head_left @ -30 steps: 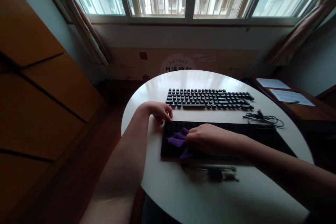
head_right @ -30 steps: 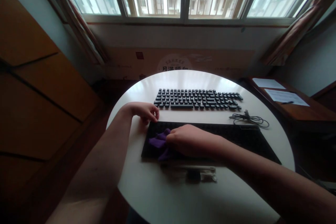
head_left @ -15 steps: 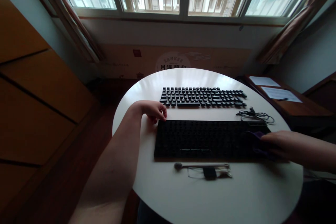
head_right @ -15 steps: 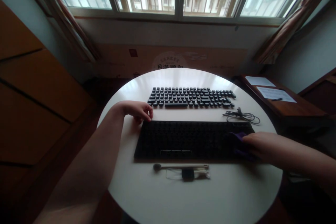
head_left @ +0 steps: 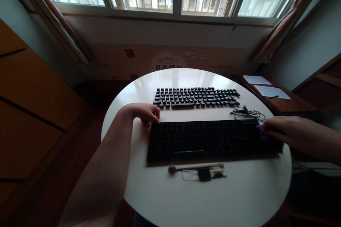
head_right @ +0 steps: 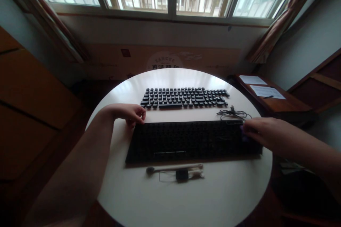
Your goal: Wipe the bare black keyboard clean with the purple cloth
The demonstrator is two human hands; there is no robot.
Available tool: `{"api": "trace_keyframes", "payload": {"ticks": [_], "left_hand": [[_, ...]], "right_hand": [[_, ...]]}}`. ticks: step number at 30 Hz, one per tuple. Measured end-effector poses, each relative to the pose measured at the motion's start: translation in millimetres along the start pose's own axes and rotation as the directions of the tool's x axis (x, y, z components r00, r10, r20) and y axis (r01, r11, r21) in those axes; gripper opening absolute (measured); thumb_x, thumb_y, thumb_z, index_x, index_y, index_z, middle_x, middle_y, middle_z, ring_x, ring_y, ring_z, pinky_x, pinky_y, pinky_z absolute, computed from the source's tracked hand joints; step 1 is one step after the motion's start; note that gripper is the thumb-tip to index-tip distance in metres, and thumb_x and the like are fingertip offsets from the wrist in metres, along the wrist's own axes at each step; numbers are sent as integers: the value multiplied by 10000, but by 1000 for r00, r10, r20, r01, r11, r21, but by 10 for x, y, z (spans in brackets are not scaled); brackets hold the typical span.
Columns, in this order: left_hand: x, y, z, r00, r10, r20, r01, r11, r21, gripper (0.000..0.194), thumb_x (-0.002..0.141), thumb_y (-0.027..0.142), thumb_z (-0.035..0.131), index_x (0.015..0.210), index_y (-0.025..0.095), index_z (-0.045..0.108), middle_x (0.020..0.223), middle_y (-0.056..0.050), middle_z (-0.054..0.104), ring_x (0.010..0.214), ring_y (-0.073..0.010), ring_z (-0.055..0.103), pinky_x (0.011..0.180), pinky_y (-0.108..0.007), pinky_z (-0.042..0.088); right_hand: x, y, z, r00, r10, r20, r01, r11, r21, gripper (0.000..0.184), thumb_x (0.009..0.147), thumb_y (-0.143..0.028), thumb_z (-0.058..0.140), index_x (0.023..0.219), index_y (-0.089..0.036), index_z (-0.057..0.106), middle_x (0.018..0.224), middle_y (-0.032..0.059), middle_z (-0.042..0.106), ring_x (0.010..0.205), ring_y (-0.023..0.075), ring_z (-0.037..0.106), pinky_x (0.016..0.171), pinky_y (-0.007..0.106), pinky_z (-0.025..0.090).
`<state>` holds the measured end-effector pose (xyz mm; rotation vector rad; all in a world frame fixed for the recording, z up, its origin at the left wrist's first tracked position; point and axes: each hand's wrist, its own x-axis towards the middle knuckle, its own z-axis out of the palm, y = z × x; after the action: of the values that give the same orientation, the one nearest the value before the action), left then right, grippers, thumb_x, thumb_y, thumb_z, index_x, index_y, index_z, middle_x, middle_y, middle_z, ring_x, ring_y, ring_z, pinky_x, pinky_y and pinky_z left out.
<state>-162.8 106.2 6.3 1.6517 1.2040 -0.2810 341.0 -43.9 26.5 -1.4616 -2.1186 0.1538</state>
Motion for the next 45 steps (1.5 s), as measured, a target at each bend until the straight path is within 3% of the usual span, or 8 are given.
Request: {"api": "trace_keyframes", "payload": {"ticks": [8,11,15,21,27,34,41,45], "left_hand": [[-51,243,97,990,61,-128,-35,981,193,412,748,517,672,988,185,634,762,-23,640,685,-195,634,611,-290,499],[-2,470,244,920,293,-259,-148,874,462,405,812,551,602,991,199,691,896,-50,689,786,-196,621,656,-275,444],[76,647,413,939,318,-130,-201,815,543,471,786,627,630,1039,236,696,988,-44,708,837,-215,619,676,-280,425],[116,614,405,963,252,-91,-163,820,548,556,659,550,770,1108,243,652,1068,-57,689,931,-256,628,698,-294,454],[61,648,414,961,252,-114,-147,816,559,541,674,538,751,1114,240,647,1105,-70,690,960,-270,636,746,-323,470],[69,619,406,963,236,-129,-128,823,553,552,674,546,740,1123,240,642,1095,-74,683,960,-276,641,743,-324,472],[10,677,372,973,194,-122,-96,826,555,645,667,561,715,1204,213,637,1144,-104,696,994,-292,663,798,-333,498],[-246,523,408,929,82,-360,134,834,536,817,726,678,608,1347,147,592,1237,-178,698,1085,-350,667,902,-395,501]], "right_hand": [[341,-1292,739,867,-443,228,466,883,-58,231,1015,-210,498,1125,-172,698,900,75,704,736,186,625,639,304,449],[410,-1527,1005,806,-505,308,540,841,-35,259,991,-195,550,1224,-174,662,910,65,711,773,195,622,682,314,450],[431,-1590,1193,774,-455,441,524,851,-42,111,936,-238,639,1017,-174,677,942,66,705,786,197,620,689,315,437],[261,-1374,1033,862,-292,415,366,924,-111,95,910,-128,584,929,-180,661,863,40,692,760,180,599,686,301,404],[-95,-624,670,937,108,332,-50,982,-180,170,913,-228,552,997,-219,700,990,61,725,870,222,649,753,320,440],[-366,250,186,862,506,39,-504,862,-52,124,747,-349,651,745,-226,661,738,32,641,687,204,559,627,304,393],[-280,510,221,758,638,136,-636,674,377,291,849,-392,447,935,-186,633,823,86,710,731,231,687,586,307,538],[-199,559,318,713,674,196,-662,555,503,248,808,-373,489,908,-188,621,810,79,707,678,222,682,532,297,530]]}}
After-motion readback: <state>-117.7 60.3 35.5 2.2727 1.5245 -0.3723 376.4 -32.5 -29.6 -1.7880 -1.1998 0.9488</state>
